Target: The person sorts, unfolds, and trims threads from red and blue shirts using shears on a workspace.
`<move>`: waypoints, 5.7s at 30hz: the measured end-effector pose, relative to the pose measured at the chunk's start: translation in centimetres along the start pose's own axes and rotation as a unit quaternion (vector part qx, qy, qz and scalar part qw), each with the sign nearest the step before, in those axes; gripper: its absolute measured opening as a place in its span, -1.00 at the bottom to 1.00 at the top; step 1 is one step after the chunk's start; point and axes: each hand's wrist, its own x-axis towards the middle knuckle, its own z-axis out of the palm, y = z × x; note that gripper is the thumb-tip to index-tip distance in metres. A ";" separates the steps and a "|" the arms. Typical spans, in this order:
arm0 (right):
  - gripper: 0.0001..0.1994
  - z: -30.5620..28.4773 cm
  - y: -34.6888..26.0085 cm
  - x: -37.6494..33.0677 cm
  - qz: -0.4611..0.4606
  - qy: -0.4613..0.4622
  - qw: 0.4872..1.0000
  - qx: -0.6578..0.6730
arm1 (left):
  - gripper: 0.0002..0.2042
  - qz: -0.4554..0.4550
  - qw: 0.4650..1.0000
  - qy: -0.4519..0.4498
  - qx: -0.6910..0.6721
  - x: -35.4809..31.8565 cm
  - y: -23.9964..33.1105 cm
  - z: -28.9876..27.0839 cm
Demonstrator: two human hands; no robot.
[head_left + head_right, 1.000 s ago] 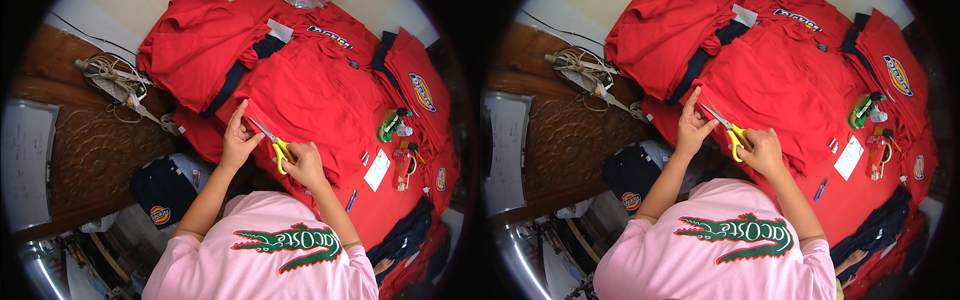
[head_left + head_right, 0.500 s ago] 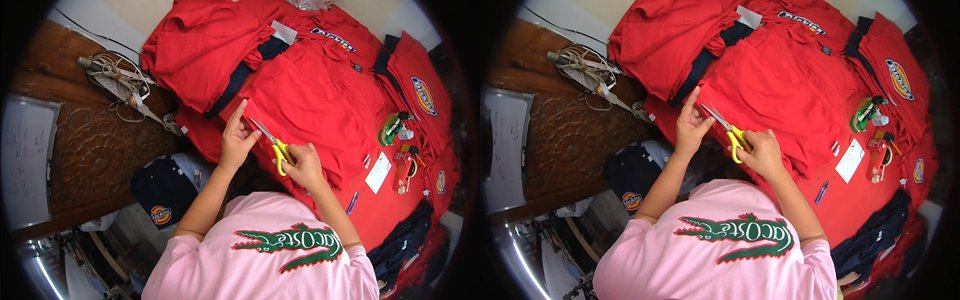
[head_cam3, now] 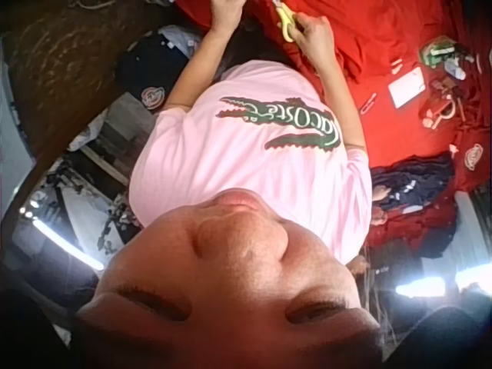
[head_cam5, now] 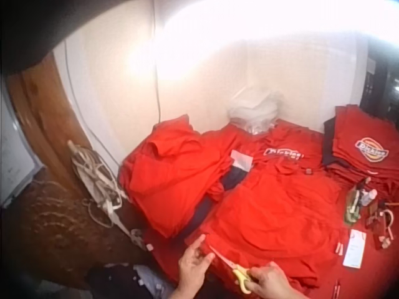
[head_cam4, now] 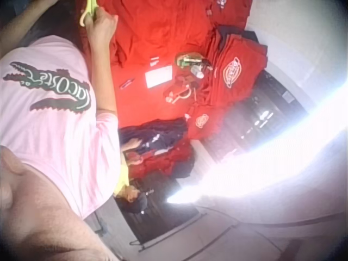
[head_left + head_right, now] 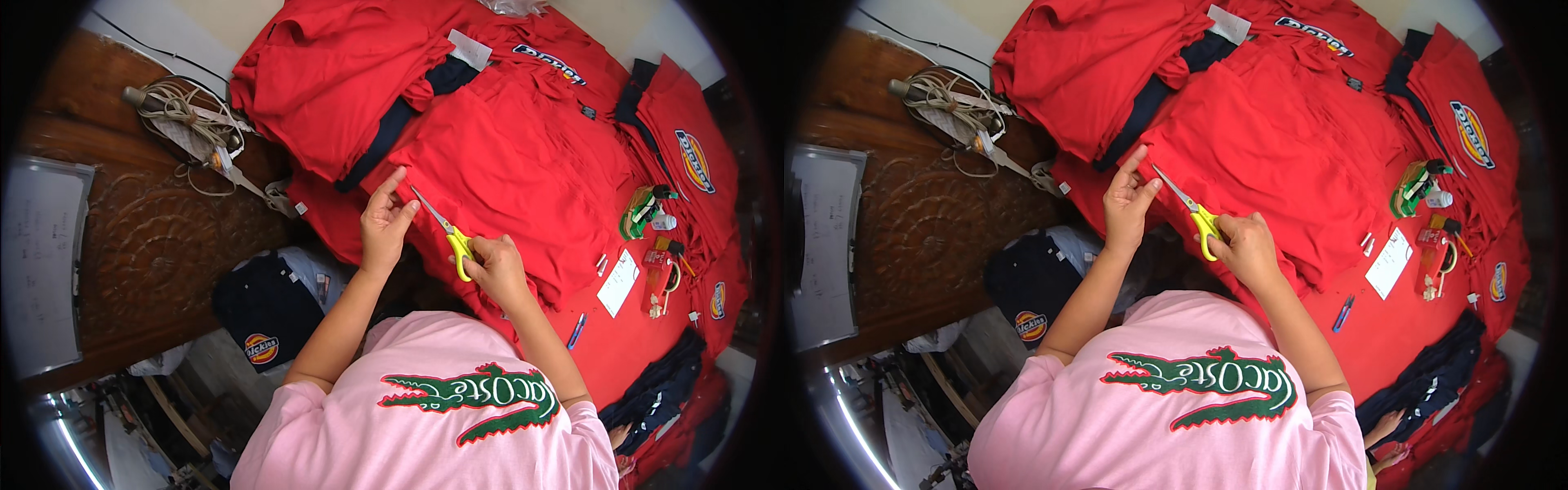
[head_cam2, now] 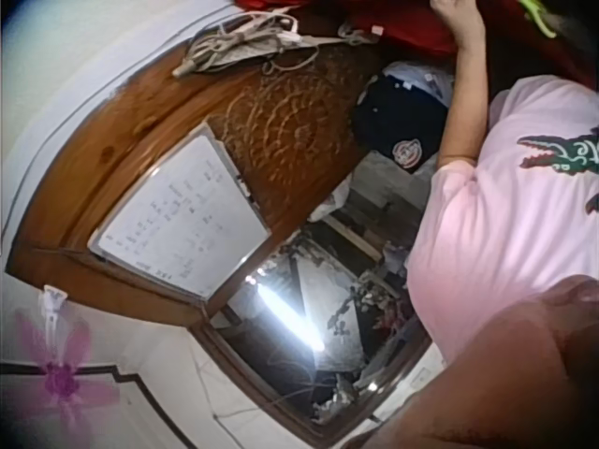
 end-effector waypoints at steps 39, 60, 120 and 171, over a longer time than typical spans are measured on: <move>-0.70 1.0 -0.6 1.4 -0.039 0.050 0.997 -0.050 | 0.01 -0.024 0.999 -0.015 0.028 -0.4 0.9 0.3; -0.72 -0.1 0.3 0.4 -0.044 0.085 0.986 -0.140 | -0.55 -0.027 0.994 0.101 -0.044 0.1 -1.1 0.3; -0.54 -2.2 0.2 -18.3 0.240 0.581 0.659 0.412 | -0.79 -0.211 0.976 -0.037 -0.038 17.4 -0.9 -8.2; -0.74 -2.4 3.8 -14.8 0.395 0.424 0.791 0.198 | -0.75 -0.228 0.962 -0.134 -0.074 7.9 -7.2 10.9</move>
